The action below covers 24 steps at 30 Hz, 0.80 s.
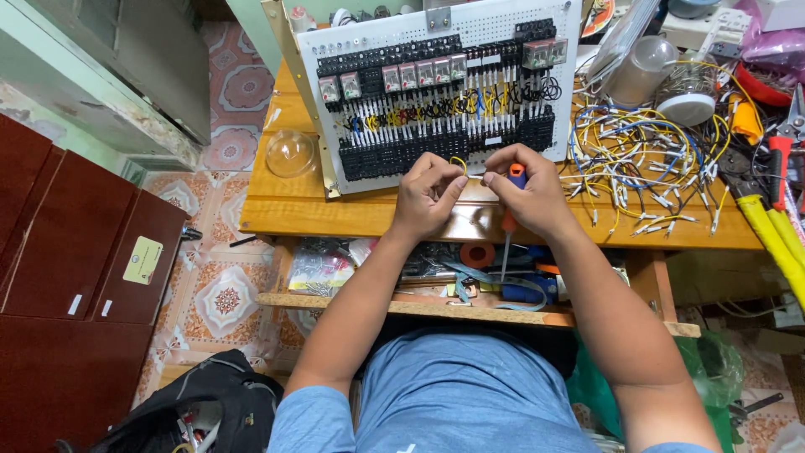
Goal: Wiring an electrical control panel by connecting multiple wires to terminal blocks using a screwdriver
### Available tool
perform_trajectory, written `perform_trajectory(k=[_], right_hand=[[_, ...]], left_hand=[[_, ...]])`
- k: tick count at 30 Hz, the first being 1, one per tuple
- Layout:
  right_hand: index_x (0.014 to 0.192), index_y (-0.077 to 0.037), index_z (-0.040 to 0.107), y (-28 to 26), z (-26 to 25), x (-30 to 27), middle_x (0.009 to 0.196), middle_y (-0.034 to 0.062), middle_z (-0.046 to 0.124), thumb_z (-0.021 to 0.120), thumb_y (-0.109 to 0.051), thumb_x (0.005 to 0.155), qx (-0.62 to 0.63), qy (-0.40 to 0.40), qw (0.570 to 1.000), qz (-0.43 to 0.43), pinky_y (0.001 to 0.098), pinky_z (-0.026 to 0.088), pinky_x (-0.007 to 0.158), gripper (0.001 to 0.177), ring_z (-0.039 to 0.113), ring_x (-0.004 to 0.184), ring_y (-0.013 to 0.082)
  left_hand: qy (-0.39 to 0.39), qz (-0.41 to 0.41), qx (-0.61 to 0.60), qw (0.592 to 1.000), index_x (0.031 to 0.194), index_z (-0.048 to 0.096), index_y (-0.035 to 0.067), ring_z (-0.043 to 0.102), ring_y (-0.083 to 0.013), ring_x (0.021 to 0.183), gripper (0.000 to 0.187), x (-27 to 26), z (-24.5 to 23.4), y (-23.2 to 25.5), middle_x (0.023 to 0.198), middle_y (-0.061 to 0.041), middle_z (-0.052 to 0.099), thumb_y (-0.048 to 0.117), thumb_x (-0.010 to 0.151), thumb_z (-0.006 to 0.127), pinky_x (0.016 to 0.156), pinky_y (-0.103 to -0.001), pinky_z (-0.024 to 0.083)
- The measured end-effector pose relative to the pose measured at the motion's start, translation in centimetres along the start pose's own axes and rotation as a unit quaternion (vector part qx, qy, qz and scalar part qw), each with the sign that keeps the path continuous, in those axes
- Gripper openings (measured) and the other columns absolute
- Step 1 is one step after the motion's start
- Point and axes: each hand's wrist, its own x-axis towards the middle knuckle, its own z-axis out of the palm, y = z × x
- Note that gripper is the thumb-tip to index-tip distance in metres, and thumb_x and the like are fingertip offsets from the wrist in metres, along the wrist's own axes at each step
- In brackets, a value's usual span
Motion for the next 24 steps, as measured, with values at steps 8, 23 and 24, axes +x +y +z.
perform_trajectory(k=[8, 23, 24], right_hand=[[0.110, 0.004, 0.067, -0.6, -0.1, 0.2, 0.081, 0.0145, 0.070, 0.067, 0.005, 0.085, 0.063, -0.036, 0.997, 0.009, 0.0247, 0.049, 0.041, 0.025, 0.062, 0.043, 0.0148], [0.108, 0.002, 0.069, -1.9, -0.2, -0.3, 0.083, 0.0136, 0.069, 0.069, 0.007, 0.084, 0.059, -0.043, 0.997, 0.025, 0.0257, 0.049, 0.041, 0.025, 0.062, 0.044, 0.0161], [0.108, 0.002, 0.069, -2.1, -0.1, -0.4, 0.083, 0.0135, 0.069, 0.068, 0.007, 0.084, 0.064, -0.044, 0.996, 0.032, 0.0258, 0.049, 0.041, 0.025, 0.062, 0.044, 0.0160]], left_hand=[[0.001, 0.059, 0.036, 0.998, 0.103, 0.075, 0.010, 0.065, -0.0219, 0.061, 0.009, 0.2, -0.2, 1.2, 0.110, -0.008, 0.071, 0.015, 0.098, 0.071, 0.056, -0.033, 0.054], [-0.147, -0.152, -0.132, 0.968, 0.111, 0.076, 0.014, 0.069, -0.0231, 0.065, 0.016, -0.9, -0.3, -1.5, 0.073, -0.007, 0.074, 0.014, 0.101, 0.064, 0.063, -0.033, 0.059], [-0.167, -0.244, -0.258, 0.920, 0.114, 0.075, 0.006, 0.072, -0.0190, 0.058, 0.018, -1.0, -0.2, -1.4, 0.074, -0.013, 0.074, 0.007, 0.103, 0.061, 0.052, -0.031, 0.062]])
